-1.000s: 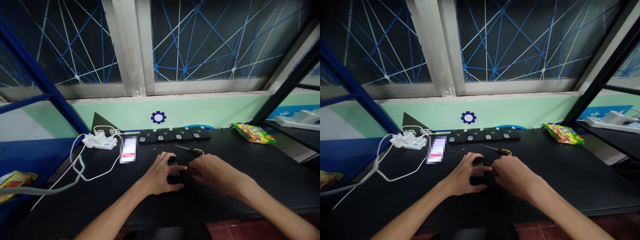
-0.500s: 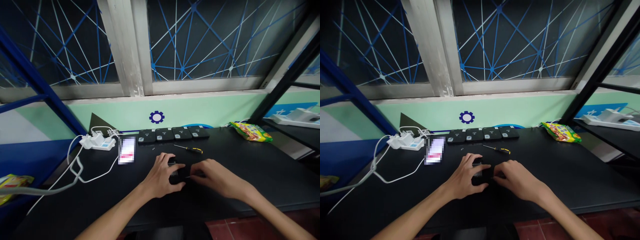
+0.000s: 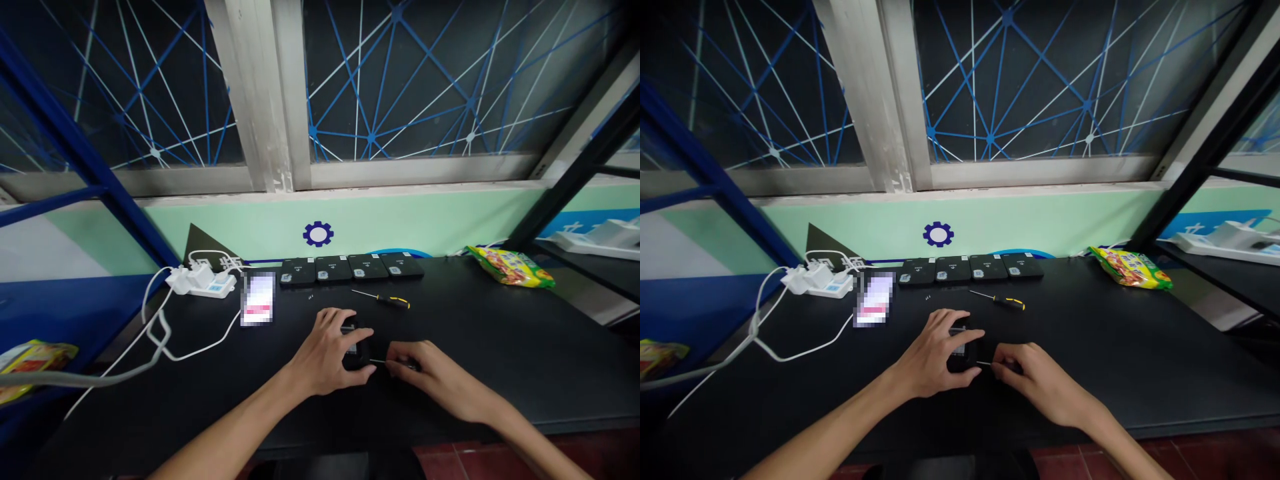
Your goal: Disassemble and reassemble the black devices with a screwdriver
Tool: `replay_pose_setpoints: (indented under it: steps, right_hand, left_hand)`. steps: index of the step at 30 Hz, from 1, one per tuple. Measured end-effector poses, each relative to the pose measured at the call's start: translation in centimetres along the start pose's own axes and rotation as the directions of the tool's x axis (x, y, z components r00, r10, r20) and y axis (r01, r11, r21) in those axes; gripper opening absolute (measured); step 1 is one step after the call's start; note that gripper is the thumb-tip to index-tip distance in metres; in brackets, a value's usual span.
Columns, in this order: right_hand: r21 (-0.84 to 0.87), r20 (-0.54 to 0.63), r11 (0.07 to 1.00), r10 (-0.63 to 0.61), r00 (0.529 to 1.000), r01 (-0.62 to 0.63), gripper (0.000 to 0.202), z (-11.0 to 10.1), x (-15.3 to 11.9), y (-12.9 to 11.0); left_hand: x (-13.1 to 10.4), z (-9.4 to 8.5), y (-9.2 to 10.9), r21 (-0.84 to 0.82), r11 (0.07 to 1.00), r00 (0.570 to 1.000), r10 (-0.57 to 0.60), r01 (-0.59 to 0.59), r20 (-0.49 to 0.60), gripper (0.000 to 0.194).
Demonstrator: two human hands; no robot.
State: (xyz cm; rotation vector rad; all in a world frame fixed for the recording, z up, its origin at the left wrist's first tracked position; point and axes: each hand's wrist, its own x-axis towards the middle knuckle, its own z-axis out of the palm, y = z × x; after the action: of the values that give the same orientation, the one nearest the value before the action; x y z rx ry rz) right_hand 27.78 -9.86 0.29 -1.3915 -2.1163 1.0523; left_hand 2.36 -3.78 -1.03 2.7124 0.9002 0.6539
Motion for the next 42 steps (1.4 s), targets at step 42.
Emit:
replay_pose_setpoints:
  steps: [42]
  right_hand:
    - [-0.17, -0.121, 0.983, -0.083, 0.989, 0.062, 0.03, -0.9, -1.0, 0.0]
  left_hand:
    - [-0.2, -0.5, -0.5, 0.117, 0.988, 0.984, 0.115, -0.099, -0.139, 0.063]
